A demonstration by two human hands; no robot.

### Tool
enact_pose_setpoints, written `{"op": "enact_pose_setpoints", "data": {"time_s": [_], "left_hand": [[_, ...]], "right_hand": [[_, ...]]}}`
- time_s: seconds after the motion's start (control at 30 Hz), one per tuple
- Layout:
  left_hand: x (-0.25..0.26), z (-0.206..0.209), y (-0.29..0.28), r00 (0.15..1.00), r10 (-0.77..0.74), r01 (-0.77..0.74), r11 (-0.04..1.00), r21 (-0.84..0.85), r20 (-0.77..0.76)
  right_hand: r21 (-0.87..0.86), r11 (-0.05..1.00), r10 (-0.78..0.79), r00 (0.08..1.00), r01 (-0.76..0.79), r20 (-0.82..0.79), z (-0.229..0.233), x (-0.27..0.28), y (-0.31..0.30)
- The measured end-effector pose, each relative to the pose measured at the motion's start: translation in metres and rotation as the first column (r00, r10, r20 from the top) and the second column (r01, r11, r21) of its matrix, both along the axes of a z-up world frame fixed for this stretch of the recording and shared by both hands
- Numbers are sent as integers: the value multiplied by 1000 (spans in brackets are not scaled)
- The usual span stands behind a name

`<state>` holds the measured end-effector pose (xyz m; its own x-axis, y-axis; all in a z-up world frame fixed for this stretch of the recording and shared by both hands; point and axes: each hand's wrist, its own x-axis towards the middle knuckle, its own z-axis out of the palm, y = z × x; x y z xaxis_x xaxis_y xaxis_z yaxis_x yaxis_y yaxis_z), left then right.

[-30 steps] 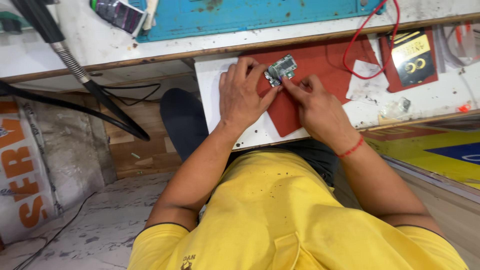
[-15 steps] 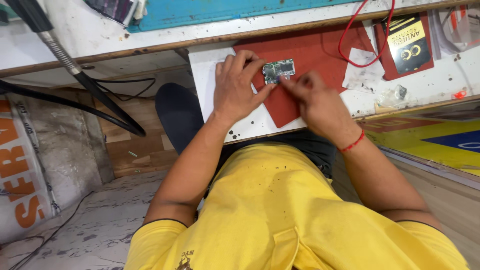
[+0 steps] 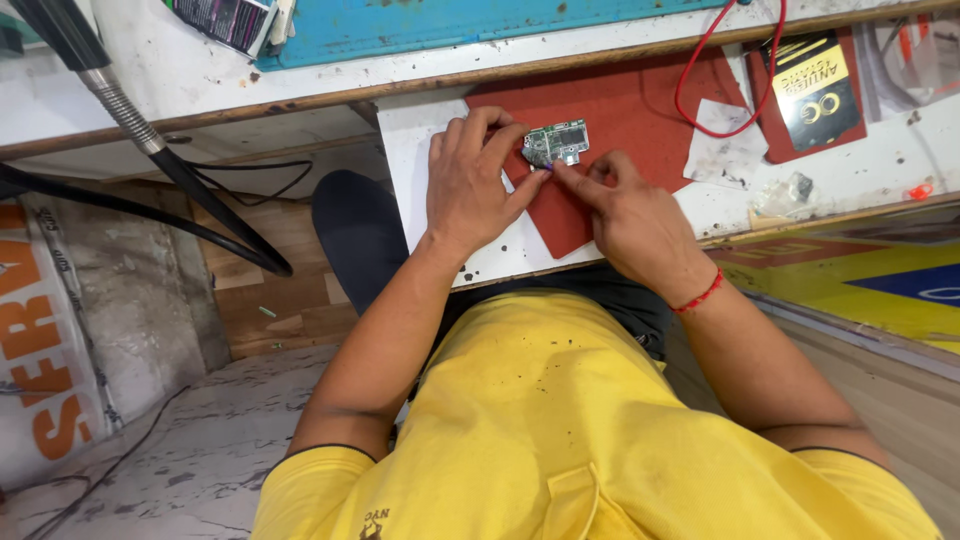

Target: The person cleans a small circuit board with a brush and then uses a hot air gun to heat specific components on the board. The task involves precise manipulation of the tool and the board on a workbench.

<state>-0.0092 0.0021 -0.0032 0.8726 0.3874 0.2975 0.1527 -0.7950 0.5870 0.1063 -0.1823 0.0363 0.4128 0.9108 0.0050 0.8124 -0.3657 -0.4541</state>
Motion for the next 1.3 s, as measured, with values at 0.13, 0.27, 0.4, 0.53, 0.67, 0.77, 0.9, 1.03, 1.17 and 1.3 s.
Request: {"op": "enact_pose_setpoints", "data": {"time_s": [0.13, 0.27, 0.4, 0.53, 0.67, 0.77, 0.9, 1.03, 1.17, 1.3], "left_hand": [[2, 0, -2, 1000, 3, -3, 1000, -15, 1], [-1, -1, -1, 1000, 12, -12, 1000, -19, -14], [4, -4, -2, 1000, -5, 5, 1000, 10, 0], [0, -5, 0, 1000, -16, 16, 999, 31, 2], [2, -2, 1, 1000, -4, 4, 1000, 12, -22], [4, -1, 1, 1000, -11, 11, 1000, 15, -17], [3, 3, -2, 1000, -3, 3, 1000, 4, -17], [5, 3, -2, 999, 9, -10, 1000, -27, -33], [3, 2, -1, 1000, 10, -10, 1000, 10, -12], [4, 1, -1, 1000, 4, -4, 1000, 1, -24]], "right_hand": [[-54, 992, -109, 993, 111, 33, 9, 2, 7], [-7, 998, -55, 998, 55, -4, 8, 1, 8], [-38, 998, -54, 999, 54, -3, 11, -2, 13], [65, 994, -91, 996, 92, -19, 5, -2, 3], [7, 997, -80, 993, 81, -81, 1, -3, -4], [-16, 987, -161, 981, 160, -103, 2, -8, -5], [-8, 989, -144, 982, 144, -126, 3, -7, -9], [-13, 983, -186, 977, 186, -106, 3, -6, -10], [-1, 992, -122, 983, 123, -136, 2, -8, -3], [4, 977, -208, 968, 211, -139, 2, -1, -4]]}}
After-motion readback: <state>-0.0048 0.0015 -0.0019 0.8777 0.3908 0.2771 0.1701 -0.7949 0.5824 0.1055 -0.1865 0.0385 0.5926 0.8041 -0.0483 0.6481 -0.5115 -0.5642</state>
